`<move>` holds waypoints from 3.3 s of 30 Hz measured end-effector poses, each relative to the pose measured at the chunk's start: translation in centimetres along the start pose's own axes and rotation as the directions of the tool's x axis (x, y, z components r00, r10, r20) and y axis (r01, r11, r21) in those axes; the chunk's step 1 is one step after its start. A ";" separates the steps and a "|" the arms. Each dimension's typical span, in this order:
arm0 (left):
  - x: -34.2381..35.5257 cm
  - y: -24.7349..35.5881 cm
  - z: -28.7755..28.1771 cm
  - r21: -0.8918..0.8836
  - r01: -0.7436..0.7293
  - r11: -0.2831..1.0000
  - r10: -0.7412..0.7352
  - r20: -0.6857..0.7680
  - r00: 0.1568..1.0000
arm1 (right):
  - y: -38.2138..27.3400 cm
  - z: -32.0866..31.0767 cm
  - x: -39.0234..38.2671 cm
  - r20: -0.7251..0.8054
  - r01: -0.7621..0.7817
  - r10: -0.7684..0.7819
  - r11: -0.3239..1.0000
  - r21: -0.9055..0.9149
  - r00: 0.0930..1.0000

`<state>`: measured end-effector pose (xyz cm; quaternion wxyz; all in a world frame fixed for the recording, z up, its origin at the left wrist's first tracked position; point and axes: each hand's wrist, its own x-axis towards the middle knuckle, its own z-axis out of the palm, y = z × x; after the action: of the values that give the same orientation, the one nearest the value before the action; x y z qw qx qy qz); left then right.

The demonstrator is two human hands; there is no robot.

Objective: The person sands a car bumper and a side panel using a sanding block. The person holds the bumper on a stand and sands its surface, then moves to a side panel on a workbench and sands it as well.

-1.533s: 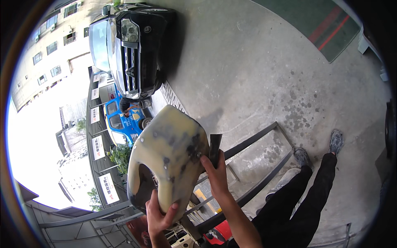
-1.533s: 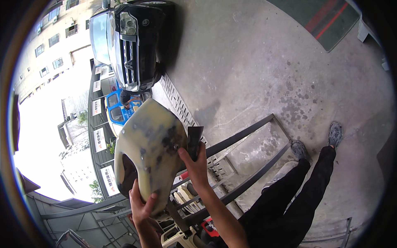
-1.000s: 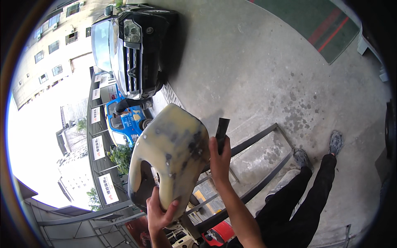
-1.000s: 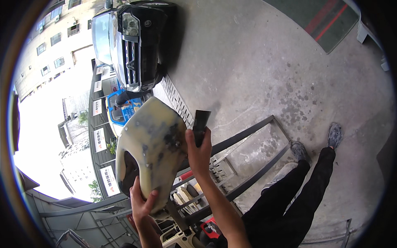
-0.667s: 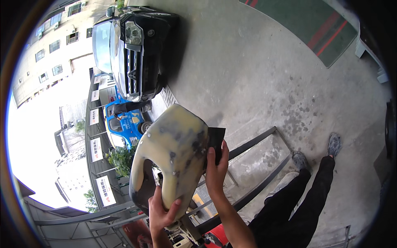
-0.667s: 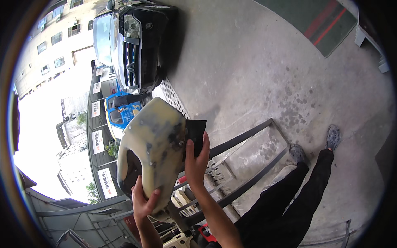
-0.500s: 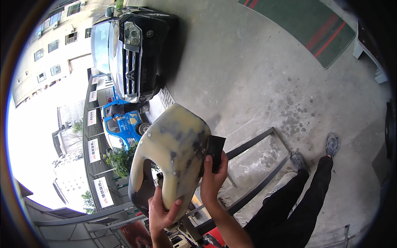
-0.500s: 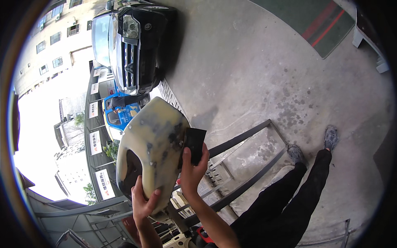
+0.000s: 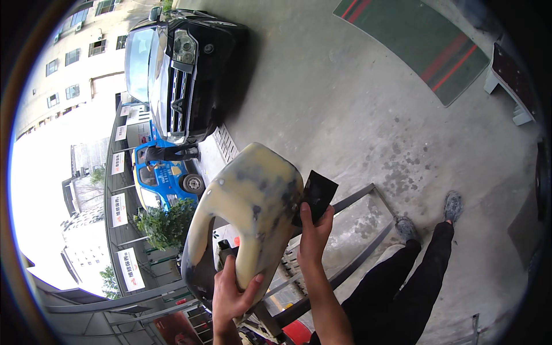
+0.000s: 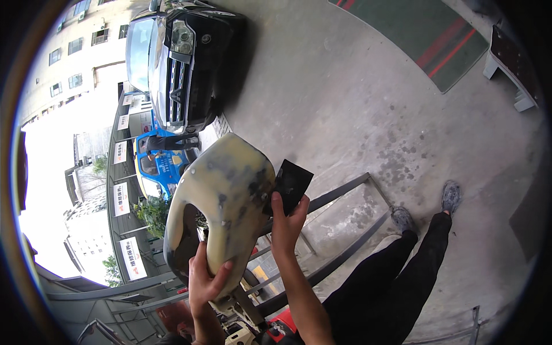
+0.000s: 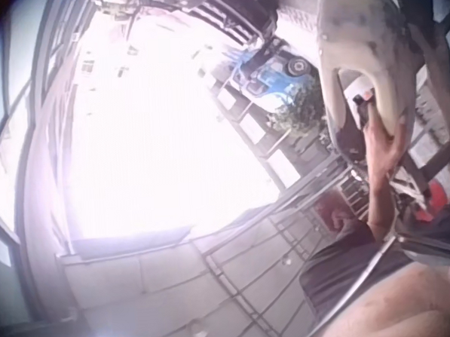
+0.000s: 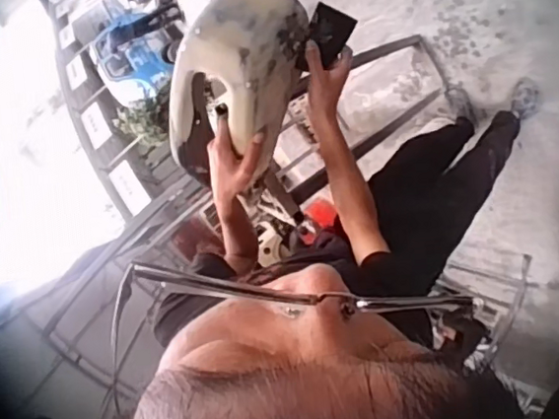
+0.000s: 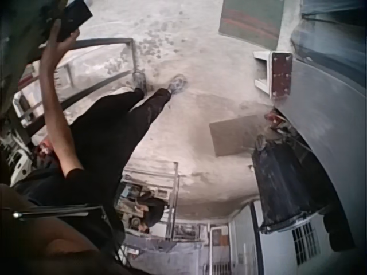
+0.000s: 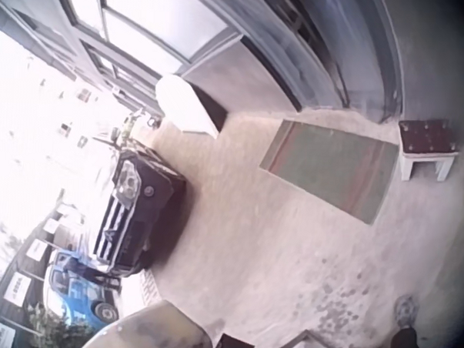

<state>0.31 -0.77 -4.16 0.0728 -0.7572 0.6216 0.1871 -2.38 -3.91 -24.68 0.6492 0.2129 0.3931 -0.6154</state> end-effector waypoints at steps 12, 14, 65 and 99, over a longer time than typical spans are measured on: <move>-0.2 -0.1 0.3 0.054 0.005 0.999 -0.004 -0.018 1.000 | 0.0 2.8 -0.4 -0.166 0.179 -0.242 0.929 -0.325 0.956; -0.2 -0.2 0.0 0.022 0.000 1.000 -0.001 0.015 1.000 | 0.1 2.6 -1.0 -0.151 0.209 -0.285 0.897 -0.389 0.946; 0.0 -0.1 -0.7 -0.042 0.054 0.998 -0.050 0.080 0.996 | 0.1 2.1 -1.3 0.016 -0.300 0.304 0.927 0.225 0.953; 1.8 0.5 -1.2 -0.010 0.101 0.995 -0.099 0.123 0.987 | 1.5 1.8 3.0 0.188 -0.408 0.382 0.905 0.120 0.905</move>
<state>0.31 -2.92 -3.66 0.1141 -0.7751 0.5757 0.2341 -0.66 -6.96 -26.20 0.7714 0.2882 0.2386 -0.5148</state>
